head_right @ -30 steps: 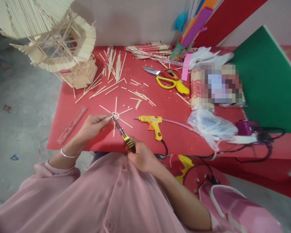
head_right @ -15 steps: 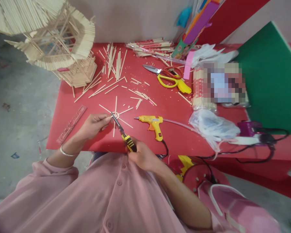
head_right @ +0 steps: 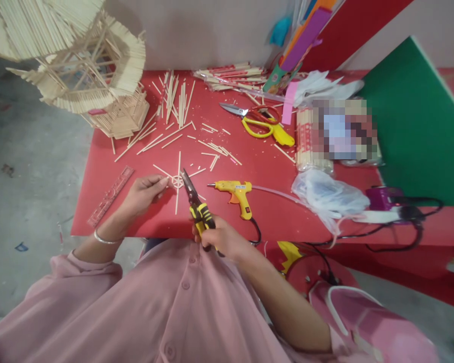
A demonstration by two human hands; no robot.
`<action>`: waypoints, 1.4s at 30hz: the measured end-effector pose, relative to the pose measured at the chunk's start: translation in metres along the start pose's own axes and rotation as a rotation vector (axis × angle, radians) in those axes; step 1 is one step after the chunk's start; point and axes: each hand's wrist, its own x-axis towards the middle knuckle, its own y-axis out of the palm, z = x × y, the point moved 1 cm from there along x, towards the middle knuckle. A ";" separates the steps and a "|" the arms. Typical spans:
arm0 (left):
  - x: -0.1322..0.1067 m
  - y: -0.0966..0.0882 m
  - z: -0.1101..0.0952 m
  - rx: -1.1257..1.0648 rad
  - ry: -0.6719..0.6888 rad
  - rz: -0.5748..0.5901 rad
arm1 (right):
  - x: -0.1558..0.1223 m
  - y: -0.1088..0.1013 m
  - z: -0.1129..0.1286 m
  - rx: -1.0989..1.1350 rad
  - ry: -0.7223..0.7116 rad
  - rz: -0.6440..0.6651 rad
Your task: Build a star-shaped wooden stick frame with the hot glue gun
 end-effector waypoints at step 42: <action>-0.015 0.011 -0.013 0.237 0.282 -0.060 | 0.019 0.011 -0.011 -1.038 -0.657 -0.433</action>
